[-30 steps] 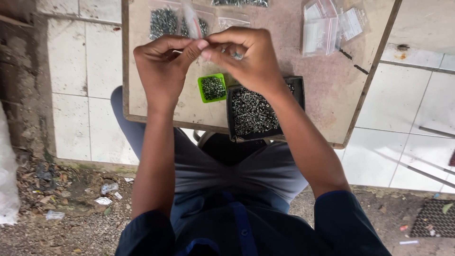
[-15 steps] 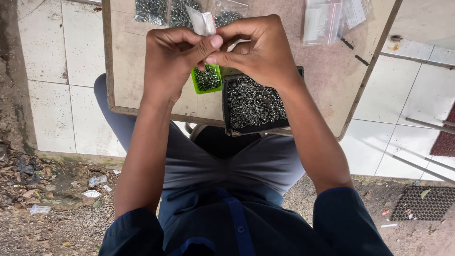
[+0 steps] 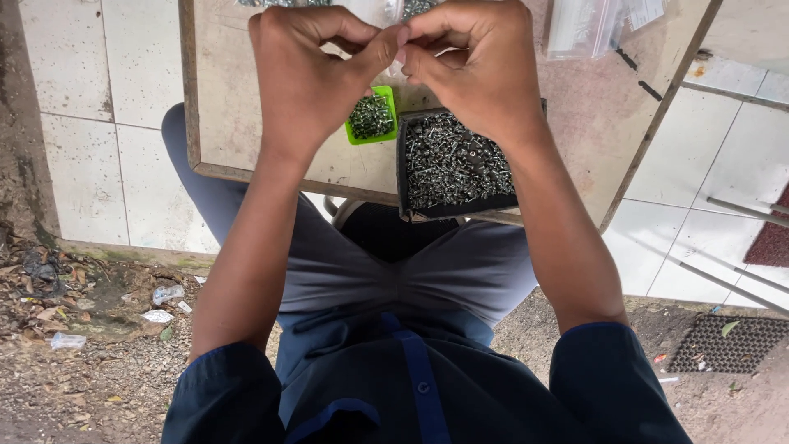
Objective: Sorting small screws from a tray and placing them into individual plastic bags.
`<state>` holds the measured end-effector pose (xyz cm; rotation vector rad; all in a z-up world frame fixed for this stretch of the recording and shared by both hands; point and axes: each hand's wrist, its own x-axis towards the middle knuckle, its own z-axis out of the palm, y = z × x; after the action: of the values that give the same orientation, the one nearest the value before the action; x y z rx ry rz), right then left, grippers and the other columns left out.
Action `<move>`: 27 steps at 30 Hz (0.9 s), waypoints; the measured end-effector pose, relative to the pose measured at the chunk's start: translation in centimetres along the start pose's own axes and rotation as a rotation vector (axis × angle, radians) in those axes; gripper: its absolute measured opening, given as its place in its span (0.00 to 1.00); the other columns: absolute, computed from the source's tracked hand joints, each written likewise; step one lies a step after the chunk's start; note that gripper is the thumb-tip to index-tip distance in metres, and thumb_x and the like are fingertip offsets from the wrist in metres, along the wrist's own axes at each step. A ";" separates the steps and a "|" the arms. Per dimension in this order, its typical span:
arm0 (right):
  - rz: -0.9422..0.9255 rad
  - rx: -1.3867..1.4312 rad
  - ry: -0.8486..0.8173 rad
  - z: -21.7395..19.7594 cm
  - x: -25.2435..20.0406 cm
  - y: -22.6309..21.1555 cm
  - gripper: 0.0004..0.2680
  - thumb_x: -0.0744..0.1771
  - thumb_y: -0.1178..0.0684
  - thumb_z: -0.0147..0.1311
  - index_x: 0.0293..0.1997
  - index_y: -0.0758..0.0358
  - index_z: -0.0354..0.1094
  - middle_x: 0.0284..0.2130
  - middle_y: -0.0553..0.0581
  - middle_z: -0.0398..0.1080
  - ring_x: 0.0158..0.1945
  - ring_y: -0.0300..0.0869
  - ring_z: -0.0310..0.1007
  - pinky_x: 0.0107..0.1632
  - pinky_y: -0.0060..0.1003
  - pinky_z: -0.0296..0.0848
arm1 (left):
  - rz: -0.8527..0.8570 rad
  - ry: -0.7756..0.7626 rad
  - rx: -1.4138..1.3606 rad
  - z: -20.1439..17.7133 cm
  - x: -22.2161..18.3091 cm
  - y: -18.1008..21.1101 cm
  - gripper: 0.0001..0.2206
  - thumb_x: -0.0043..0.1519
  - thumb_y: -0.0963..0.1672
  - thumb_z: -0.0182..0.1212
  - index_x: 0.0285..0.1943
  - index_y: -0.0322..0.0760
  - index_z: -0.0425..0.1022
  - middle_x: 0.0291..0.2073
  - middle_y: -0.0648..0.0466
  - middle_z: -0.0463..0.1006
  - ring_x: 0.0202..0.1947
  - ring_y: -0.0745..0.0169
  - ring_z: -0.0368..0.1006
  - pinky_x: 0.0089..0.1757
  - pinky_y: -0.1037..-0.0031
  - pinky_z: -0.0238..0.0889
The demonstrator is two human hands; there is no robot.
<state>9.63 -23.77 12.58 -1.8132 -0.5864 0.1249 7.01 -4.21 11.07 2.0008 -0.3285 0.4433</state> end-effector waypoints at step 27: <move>-0.058 -0.260 0.015 1.5 1.6 1.4 0.04 0.68 0.65 0.63 0.44 0.65 0.75 0.33 0.53 0.79 0.35 0.38 0.80 0.41 0.31 0.80 | 0.177 -0.077 0.002 0.1 -2.0 -0.8 0.07 0.64 0.37 0.65 0.33 0.35 0.73 0.26 0.56 0.75 0.27 0.62 0.65 0.29 0.69 0.58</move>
<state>10.91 -22.00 11.16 -2.0444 -0.6686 -0.0051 5.57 -3.85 9.56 2.0018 -0.5563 0.4776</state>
